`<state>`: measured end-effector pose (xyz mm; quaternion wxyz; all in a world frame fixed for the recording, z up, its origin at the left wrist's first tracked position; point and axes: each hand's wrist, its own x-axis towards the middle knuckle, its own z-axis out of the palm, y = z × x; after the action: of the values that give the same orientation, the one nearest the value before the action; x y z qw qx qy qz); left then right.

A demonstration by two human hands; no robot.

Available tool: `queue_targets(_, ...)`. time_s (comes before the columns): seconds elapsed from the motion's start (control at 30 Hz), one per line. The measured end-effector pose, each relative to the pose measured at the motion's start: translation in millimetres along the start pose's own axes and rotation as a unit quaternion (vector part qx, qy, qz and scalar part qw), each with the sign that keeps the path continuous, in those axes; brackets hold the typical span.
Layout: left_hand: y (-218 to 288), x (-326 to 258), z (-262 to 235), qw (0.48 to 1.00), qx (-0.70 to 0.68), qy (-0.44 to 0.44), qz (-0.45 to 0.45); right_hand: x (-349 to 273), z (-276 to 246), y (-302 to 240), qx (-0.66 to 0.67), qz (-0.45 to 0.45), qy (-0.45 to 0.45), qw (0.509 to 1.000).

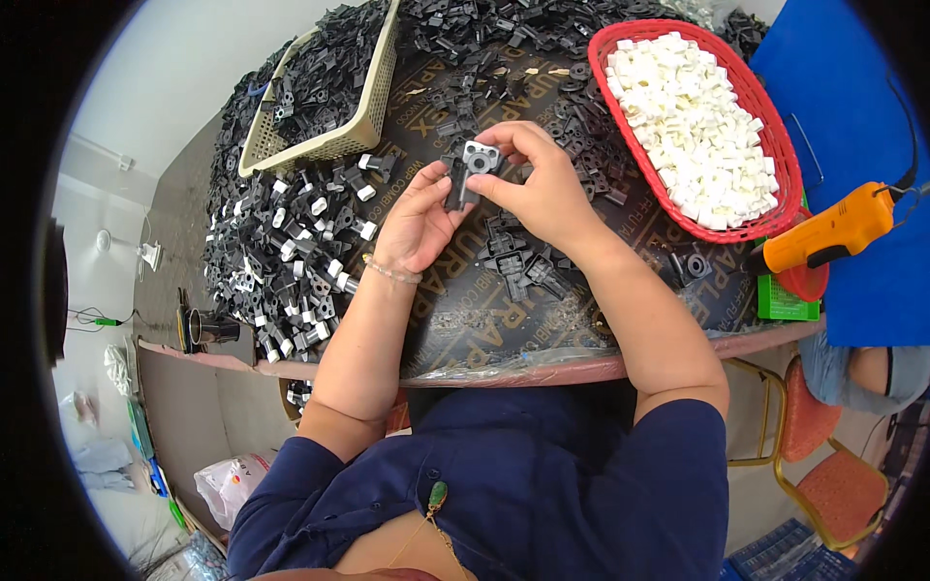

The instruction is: Assembling small white plastic components into larger black plastic brackets at a factory workstation.

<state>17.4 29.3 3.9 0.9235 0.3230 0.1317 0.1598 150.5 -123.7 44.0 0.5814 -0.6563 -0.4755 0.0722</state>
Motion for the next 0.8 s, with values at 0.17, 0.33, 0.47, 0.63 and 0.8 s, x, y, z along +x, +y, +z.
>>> queue_targets(0.17,-1,-4,12,0.999,-0.016,-0.036,0.009,-3,9,7,0.003,-0.035,-0.006,0.999)
queue_targets(0.33,-4,-5,8,0.999,-0.023,-0.046,0.017,-3,10,7,-0.05,-0.068,-0.002,0.996)
queue_targets(0.47,-4,-10,28,0.996,0.019,-0.078,0.036,-4,5,5,-0.125,-0.1,0.024,0.987)
queue_targets(0.63,-12,-14,27,0.981,0.151,-0.051,0.11,4,-5,4,-0.059,-0.076,-0.012,0.995)
queue_targets(0.8,-12,-12,20,0.934,0.327,-0.033,0.141,5,-15,7,0.14,0.167,-0.082,0.972)
